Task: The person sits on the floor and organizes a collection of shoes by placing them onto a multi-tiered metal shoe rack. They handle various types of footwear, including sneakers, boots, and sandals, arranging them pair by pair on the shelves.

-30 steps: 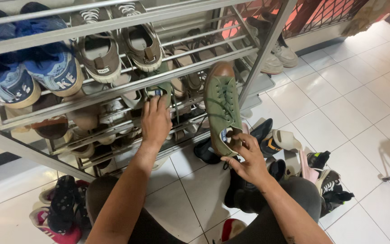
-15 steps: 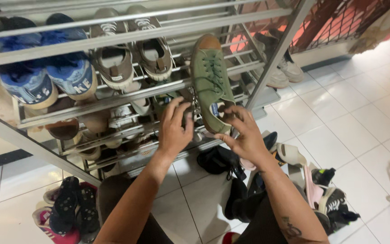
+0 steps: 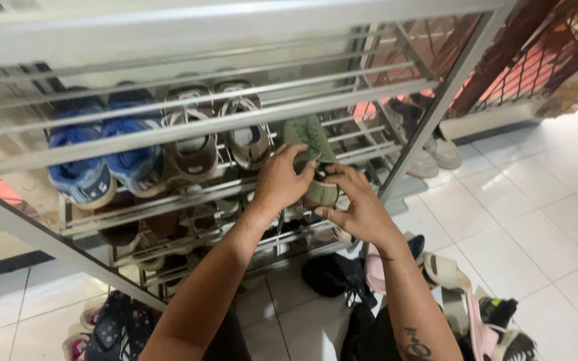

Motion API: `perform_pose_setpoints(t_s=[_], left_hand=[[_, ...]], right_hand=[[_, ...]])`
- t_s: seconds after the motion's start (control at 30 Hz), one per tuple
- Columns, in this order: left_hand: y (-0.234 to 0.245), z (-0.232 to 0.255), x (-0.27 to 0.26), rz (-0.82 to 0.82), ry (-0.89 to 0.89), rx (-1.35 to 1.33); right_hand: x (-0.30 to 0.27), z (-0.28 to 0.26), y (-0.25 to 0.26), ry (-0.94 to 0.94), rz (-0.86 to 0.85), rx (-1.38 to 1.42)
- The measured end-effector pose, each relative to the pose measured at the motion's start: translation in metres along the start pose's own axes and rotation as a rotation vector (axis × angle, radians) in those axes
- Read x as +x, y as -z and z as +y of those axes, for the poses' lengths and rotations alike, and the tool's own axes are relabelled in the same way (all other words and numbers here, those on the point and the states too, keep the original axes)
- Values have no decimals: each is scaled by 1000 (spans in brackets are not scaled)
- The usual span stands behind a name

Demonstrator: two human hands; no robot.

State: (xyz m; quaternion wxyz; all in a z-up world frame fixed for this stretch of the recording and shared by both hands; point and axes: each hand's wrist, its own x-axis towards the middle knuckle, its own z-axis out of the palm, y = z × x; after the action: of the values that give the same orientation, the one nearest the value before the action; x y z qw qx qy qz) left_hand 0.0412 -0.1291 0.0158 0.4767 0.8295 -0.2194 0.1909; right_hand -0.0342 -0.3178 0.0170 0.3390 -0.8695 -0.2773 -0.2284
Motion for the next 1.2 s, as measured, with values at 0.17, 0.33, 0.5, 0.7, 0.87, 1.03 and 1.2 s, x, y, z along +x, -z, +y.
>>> perform_pose_setpoints(t_s=[0.17, 0.33, 0.5, 0.7, 0.87, 1.03, 1.2], left_hand=[[4, 3, 14, -122, 116, 61], [-1, 4, 15, -123, 245, -17], [-9, 0, 12, -87, 233, -96], [-12, -3, 11, -23, 154, -98], [-18, -8, 11, 7, 77, -49], [-21, -10, 13, -13, 36, 11], [-11, -1, 16, -59, 132, -92]], right_hand=[[23, 14, 16, -450, 16, 330], [65, 26, 15, -279, 77, -6], [84, 51, -7, -268, -67, -173], [77, 98, -31, -374, 136, 586], [64, 115, -19, -569, 295, 1133], [39, 113, 25, -501, 497, 1297], [20, 108, 69, -427, 679, 1401]])
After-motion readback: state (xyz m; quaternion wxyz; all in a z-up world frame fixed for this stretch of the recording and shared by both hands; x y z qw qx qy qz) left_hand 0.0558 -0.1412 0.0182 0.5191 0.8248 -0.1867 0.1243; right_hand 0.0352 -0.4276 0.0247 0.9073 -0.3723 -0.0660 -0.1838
